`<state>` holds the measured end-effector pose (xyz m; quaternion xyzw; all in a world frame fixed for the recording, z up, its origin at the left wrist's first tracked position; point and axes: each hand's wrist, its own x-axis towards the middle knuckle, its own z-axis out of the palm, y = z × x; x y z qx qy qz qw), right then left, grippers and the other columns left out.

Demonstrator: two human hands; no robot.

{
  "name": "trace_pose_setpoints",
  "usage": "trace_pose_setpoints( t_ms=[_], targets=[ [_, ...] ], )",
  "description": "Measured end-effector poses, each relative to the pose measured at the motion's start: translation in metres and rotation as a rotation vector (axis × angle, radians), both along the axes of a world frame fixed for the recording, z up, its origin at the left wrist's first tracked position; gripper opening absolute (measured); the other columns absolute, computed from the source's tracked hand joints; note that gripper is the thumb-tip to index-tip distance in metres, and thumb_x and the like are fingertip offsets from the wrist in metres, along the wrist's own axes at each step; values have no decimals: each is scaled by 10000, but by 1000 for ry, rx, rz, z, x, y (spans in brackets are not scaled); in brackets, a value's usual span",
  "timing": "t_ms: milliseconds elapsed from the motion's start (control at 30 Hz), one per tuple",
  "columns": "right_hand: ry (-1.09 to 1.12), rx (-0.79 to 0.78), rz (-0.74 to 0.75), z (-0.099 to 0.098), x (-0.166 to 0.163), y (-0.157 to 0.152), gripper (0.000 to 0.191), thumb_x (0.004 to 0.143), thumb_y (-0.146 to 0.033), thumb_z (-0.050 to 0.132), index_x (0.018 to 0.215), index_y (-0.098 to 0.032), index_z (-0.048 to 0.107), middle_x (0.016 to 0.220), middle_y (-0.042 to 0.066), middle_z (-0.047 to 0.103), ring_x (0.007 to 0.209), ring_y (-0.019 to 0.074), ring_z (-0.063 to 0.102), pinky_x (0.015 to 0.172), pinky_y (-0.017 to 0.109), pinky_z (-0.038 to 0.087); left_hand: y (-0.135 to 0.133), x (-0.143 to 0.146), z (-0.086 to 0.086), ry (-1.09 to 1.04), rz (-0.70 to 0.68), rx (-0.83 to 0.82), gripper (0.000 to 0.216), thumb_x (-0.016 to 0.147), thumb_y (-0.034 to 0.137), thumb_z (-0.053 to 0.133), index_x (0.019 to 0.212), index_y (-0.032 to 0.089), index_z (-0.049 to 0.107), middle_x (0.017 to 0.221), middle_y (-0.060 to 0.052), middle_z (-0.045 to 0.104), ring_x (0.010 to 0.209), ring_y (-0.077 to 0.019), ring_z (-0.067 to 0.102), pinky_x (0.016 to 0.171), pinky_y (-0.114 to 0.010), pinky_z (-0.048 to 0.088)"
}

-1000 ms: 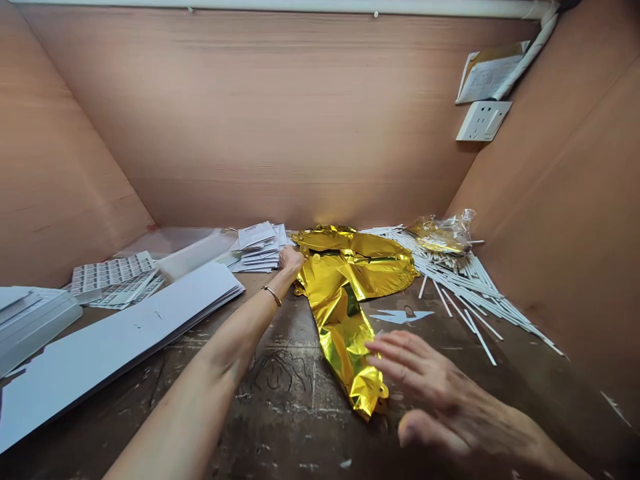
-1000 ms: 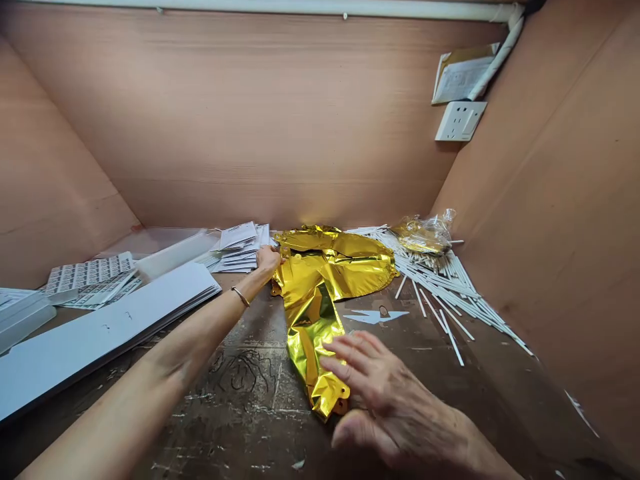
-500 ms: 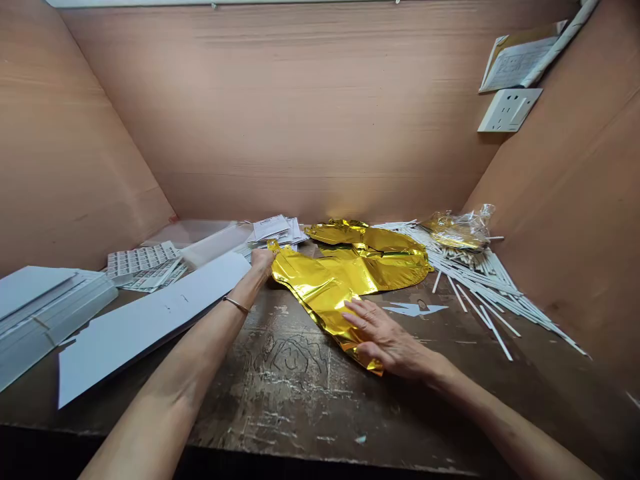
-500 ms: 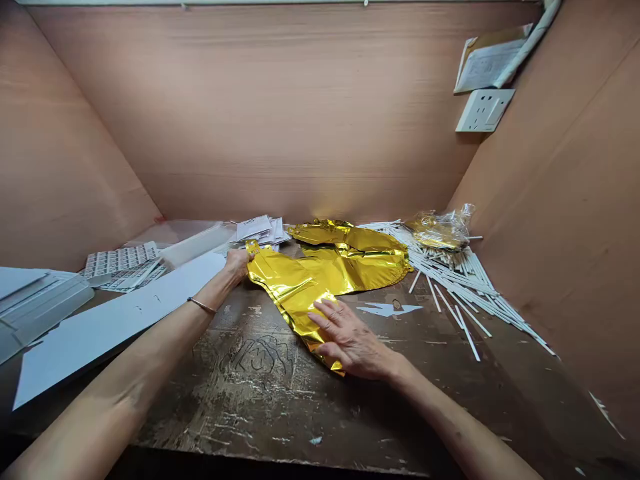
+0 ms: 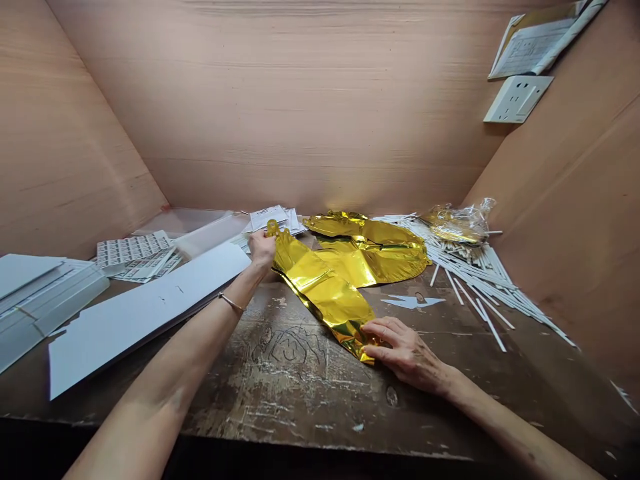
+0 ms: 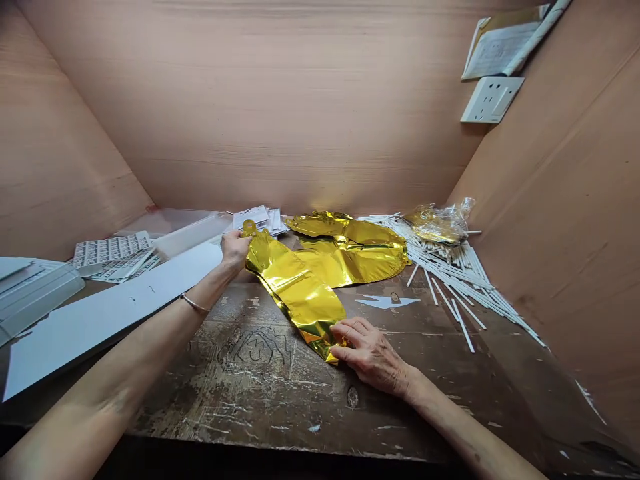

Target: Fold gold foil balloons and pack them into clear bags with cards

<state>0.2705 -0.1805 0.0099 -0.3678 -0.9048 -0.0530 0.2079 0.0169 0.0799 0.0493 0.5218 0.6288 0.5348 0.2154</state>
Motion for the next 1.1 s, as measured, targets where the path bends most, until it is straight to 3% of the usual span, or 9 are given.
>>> trace_pose_setpoints(
  t_ms=[100,200,300,367,567,733,900,1000,1100],
  targets=[
    [13,-17,-4,-2,-2,3,194,802,-126,454,912,-209,591,1038,63,562,1003,155,485,825,346,433,-44,20,13,445,-165,270,125,741,145,444,758,137,568,600,-29,548,579,-133,496,557,-228,362],
    [16,-1,-20,-2,-4,4,204,809,-128,433,912,-207,591,1007,64,567,970,159,492,790,332,443,-107,50,6,801,-558,479,206,767,90,350,792,141,548,629,-49,557,571,-140,489,561,-246,360],
    [14,33,-8,-1,-5,3,208,795,-120,445,920,-202,590,946,61,575,896,163,498,746,332,439,-156,73,-17,1012,-848,499,127,752,128,407,776,157,528,665,-63,576,617,-174,513,573,-279,367],
    [22,46,8,-1,-5,0,219,780,-111,460,942,-198,579,910,55,574,863,162,492,739,343,424,-172,79,-32,1034,-907,396,109,773,163,413,769,165,522,682,-69,588,623,-175,525,578,-281,373],
    [218,97,-82,19,-10,11,191,777,-105,436,900,-175,563,896,66,559,851,169,477,749,353,374,-172,61,-41,662,-972,112,329,839,439,336,793,174,527,740,-59,598,698,-184,550,623,-284,392],
    [179,-103,-234,47,-33,98,187,795,-126,394,744,-138,574,803,58,589,767,150,493,701,287,377,-168,46,-33,45,-941,-134,377,782,439,458,1052,177,451,800,-29,618,709,-154,566,618,-248,415],
    [-12,-363,-176,31,-66,170,337,840,-204,333,697,-80,612,649,-1,569,586,54,483,559,165,326,-159,54,-41,-486,-848,-291,325,703,371,576,946,175,482,867,-40,633,772,-151,596,703,-259,450],
    [20,-288,-169,10,-79,175,422,873,-273,236,860,-62,602,801,21,567,776,78,507,686,196,328,-159,55,-46,-513,-737,-326,298,715,314,561,952,164,462,863,-59,637,786,-163,602,715,-283,463],
    [46,-257,-157,-8,-82,172,280,844,-297,383,896,-107,582,863,41,574,828,107,482,755,239,330,-165,47,-35,-169,-649,-261,300,760,274,501,1023,147,434,785,-56,630,741,-173,597,682,-316,471]
  ],
)
